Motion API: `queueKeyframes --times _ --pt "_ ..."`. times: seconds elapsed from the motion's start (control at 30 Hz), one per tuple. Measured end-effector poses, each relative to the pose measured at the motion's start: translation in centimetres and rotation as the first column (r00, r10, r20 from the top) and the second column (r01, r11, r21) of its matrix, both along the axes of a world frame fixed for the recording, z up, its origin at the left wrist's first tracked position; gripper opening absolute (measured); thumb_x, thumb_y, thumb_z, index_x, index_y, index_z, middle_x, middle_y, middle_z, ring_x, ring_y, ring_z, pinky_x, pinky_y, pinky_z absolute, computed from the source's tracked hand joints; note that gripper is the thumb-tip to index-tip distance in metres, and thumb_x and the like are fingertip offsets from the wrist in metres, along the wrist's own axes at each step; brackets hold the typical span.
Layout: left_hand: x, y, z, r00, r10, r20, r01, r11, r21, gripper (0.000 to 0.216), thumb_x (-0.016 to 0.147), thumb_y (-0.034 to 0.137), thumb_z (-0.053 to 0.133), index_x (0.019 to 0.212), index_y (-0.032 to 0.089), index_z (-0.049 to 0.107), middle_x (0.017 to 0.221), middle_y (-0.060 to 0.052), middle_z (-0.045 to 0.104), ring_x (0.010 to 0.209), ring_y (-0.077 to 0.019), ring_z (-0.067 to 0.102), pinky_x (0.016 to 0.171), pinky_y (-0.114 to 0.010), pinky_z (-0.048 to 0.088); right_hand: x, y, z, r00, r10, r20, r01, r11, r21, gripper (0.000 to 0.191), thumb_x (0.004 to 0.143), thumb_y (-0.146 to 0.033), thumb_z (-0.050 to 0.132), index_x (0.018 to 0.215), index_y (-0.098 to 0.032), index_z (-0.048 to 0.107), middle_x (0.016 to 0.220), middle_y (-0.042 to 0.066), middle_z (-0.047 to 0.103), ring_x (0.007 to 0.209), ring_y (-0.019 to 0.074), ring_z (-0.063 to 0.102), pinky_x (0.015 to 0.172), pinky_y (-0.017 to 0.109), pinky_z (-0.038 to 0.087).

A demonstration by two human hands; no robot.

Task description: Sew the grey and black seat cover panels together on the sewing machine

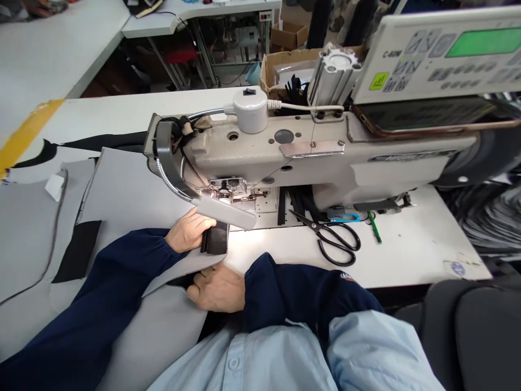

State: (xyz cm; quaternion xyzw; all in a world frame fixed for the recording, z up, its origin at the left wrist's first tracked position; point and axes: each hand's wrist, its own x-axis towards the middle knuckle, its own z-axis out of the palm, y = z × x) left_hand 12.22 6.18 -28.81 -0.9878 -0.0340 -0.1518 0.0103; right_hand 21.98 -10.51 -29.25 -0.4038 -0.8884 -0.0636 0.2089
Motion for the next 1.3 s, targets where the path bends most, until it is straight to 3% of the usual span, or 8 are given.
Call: queueKeyframes --times 0.17,0.37,0.53,0.87,1.03,1.17,1.23,1.3 --pt "0.2 -0.7 0.2 0.999 0.038 -0.007 -0.038 0.999 -0.008 0.032 0.082 0.006 0.036 0.094 0.015 0.064 0.096 -0.008 0.07 0.104 -0.0182 0.06 0.103 -0.039 0.039 0.0 0.1 0.1 1.0 0.009 0.007 -0.009 0.999 -0.036 0.017 0.084 -0.01 0.044 0.072 -0.017 0.053 0.065 0.003 0.059 0.061 0.018 0.057 0.059 0.033 0.038" --pt "0.4 -0.2 -0.1 0.995 0.055 -0.078 -0.058 0.997 -0.042 0.035 0.082 0.012 0.044 0.11 0.018 0.065 0.092 -0.007 0.071 0.101 -0.0196 0.061 0.102 -0.04 0.04 -0.3 0.5 0.9 0.996 0.066 0.055 -0.06 0.993 -0.104 0.016 0.082 -0.008 0.043 0.072 -0.016 0.052 0.063 0.005 0.06 0.056 0.0189 0.057 0.05 0.032 0.034" --pt "0.9 0.0 0.0 0.992 0.074 -0.102 -0.083 0.993 -0.083 0.034 0.085 0.014 0.042 0.106 0.02 0.068 0.088 -0.006 0.07 0.096 -0.0185 0.06 0.099 -0.038 0.042 -0.9 1.3 0.7 0.994 0.082 0.071 -0.069 0.984 -0.163 0.011 0.084 -0.012 0.046 0.075 -0.015 0.053 0.065 0.006 0.062 0.058 0.0191 0.058 0.053 0.032 0.036" --pt "2.1 2.6 -0.7 1.0 0.003 0.027 -0.001 0.999 -0.047 0.032 0.091 0.015 0.039 0.103 0.019 0.068 0.098 -0.007 0.068 0.102 -0.0176 0.058 0.097 -0.032 0.043 0.3 2.7 -0.9 0.994 0.029 0.106 -0.014 0.989 -0.146 0.011 0.087 -0.012 0.041 0.081 -0.017 0.048 0.071 0.005 0.059 0.064 0.0196 0.057 0.056 0.033 0.038" --pt "2.7 4.4 -1.1 0.989 0.076 -0.126 -0.092 0.988 -0.125 0.031 0.085 0.011 0.045 0.104 0.019 0.068 0.101 -0.007 0.068 0.095 -0.0185 0.06 0.092 -0.032 0.045 0.8 4.0 -1.1 0.99 0.017 0.14 0.02 0.966 -0.259 0.013 0.089 -0.011 0.038 0.087 -0.017 0.05 0.076 0.006 0.06 0.07 0.0212 0.057 0.059 0.033 0.037" --pt "3.3 6.2 -0.4 0.987 0.019 -0.157 -0.046 0.985 -0.169 0.033 0.087 0.009 0.039 0.1 0.019 0.068 0.103 -0.007 0.067 0.102 -0.0195 0.056 0.098 -0.036 0.04 2.1 4.9 0.8 0.984 0.026 0.175 0.047 0.915 -0.401 0.014 0.085 -0.01 0.044 0.094 -0.014 0.053 0.086 0.01 0.061 0.08 0.0232 0.057 0.068 0.035 0.039" --pt "3.4 6.3 0.8 0.986 -0.02 -0.164 -0.011 0.983 -0.182 0.033 0.085 0.008 0.038 0.096 0.017 0.068 0.101 -0.008 0.067 0.102 -0.0195 0.056 0.101 -0.037 0.037 3.4 5.1 2.1 0.986 0.104 0.127 -0.03 0.875 -0.483 0.026 0.078 -0.018 0.057 0.103 -0.012 0.053 0.098 0.014 0.061 0.091 0.0257 0.056 0.076 0.037 0.042" --pt "3.2 5.4 2.6 0.979 -0.034 -0.199 -0.004 0.983 -0.185 0.029 0.083 0.01 0.042 0.095 0.018 0.068 0.101 -0.007 0.067 0.1 -0.0207 0.057 0.102 -0.039 0.034 4.6 5.1 3.2 0.982 0.189 0.012 -0.154 0.834 -0.529 0.056 0.07 -0.032 0.069 0.116 -0.008 0.048 0.117 0.02 0.055 0.107 0.0298 0.052 0.087 0.039 0.042"
